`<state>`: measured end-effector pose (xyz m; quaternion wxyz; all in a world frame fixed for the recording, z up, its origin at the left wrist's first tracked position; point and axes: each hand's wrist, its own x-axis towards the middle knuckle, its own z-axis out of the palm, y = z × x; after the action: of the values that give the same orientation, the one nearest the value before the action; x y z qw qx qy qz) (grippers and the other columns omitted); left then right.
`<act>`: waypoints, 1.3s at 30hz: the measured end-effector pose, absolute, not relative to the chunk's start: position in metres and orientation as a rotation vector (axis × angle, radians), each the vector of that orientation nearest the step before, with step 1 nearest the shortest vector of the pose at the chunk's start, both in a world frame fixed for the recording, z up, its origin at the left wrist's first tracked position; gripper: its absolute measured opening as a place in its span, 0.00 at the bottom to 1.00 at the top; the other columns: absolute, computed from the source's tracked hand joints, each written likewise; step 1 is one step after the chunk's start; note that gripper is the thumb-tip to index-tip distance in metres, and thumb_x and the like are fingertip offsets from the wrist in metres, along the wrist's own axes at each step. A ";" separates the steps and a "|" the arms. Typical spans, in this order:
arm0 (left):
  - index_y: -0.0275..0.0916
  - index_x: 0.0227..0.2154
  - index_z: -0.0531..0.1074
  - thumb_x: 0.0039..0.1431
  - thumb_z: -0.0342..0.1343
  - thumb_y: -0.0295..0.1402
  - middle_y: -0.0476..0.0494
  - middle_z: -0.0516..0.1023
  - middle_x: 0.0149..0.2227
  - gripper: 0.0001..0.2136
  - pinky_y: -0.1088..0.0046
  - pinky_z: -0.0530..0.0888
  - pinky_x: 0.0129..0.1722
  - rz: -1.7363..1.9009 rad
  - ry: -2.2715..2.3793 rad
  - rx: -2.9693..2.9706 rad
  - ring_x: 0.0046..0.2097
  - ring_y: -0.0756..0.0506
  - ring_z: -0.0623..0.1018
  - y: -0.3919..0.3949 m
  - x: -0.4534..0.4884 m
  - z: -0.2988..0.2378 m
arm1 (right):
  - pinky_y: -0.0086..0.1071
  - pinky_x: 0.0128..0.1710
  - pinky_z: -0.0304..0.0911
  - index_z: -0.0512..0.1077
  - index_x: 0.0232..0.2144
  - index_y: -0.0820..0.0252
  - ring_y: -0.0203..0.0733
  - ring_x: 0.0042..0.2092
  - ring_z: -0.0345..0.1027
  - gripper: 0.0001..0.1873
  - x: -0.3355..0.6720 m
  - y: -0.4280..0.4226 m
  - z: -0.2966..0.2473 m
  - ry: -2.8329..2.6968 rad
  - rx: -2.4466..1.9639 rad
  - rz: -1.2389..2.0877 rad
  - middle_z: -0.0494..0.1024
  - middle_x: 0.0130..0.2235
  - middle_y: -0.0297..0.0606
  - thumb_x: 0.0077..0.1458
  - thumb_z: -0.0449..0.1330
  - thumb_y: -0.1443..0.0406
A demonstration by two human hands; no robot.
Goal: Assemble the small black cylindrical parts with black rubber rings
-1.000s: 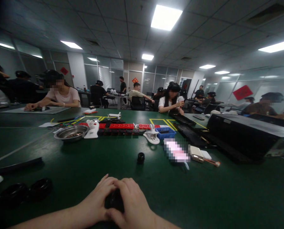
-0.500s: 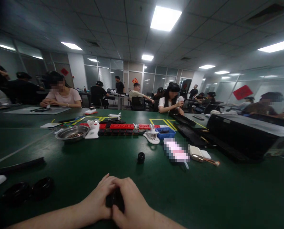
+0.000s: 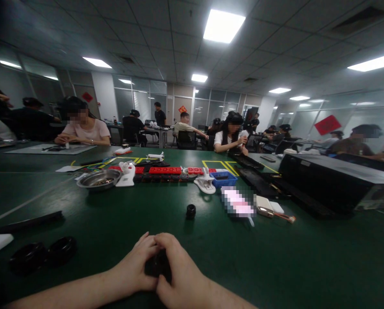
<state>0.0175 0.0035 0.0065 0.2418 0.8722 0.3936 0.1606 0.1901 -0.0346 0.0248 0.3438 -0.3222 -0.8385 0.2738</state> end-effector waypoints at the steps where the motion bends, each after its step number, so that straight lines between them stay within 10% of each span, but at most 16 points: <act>1: 0.44 0.42 0.70 0.37 0.63 0.42 0.43 0.69 0.48 0.25 0.44 0.45 0.57 0.438 1.077 2.387 0.52 0.36 0.65 0.004 0.017 0.005 | 0.43 0.56 0.51 0.50 0.54 0.61 0.48 0.56 0.54 0.38 0.191 -0.035 0.024 -2.196 -0.823 0.688 0.59 0.55 0.47 0.36 0.52 0.75; 7: 0.42 0.41 0.71 0.36 0.64 0.41 0.42 0.70 0.46 0.24 0.45 0.43 0.57 0.432 1.079 2.388 0.50 0.38 0.67 0.004 0.017 0.004 | 0.45 0.54 0.52 0.57 0.51 0.65 0.52 0.53 0.55 0.36 0.186 -0.032 0.022 -2.135 -1.127 0.591 0.63 0.51 0.50 0.39 0.63 0.64; 27: 0.43 0.42 0.70 0.40 0.62 0.42 0.41 0.69 0.47 0.23 0.45 0.45 0.57 0.482 1.074 2.396 0.51 0.36 0.66 0.004 0.016 0.003 | 0.38 0.53 0.54 0.55 0.51 0.65 0.44 0.52 0.58 0.34 0.192 -0.035 0.030 -2.163 -0.819 0.712 0.63 0.50 0.46 0.37 0.54 0.76; 33: 0.41 0.43 0.69 0.39 0.63 0.44 0.41 0.69 0.47 0.26 0.45 0.44 0.58 0.437 1.078 2.394 0.51 0.37 0.67 0.005 0.016 0.004 | 0.44 0.53 0.53 0.57 0.51 0.64 0.50 0.52 0.56 0.36 0.187 -0.032 0.024 -2.147 -1.109 0.578 0.63 0.50 0.48 0.40 0.64 0.63; 39: 0.42 0.40 0.70 0.40 0.62 0.38 0.42 0.69 0.47 0.20 0.44 0.44 0.57 0.424 1.081 2.413 0.51 0.37 0.67 0.003 0.017 0.005 | 0.38 0.53 0.54 0.56 0.50 0.63 0.44 0.52 0.57 0.34 0.189 -0.034 0.026 -2.176 -0.902 0.646 0.63 0.50 0.45 0.36 0.52 0.76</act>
<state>0.0173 0.0030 0.0051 0.2299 0.8770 0.3928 0.1542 0.1891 -0.0339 0.0256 0.3425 -0.3469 -0.8371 0.2484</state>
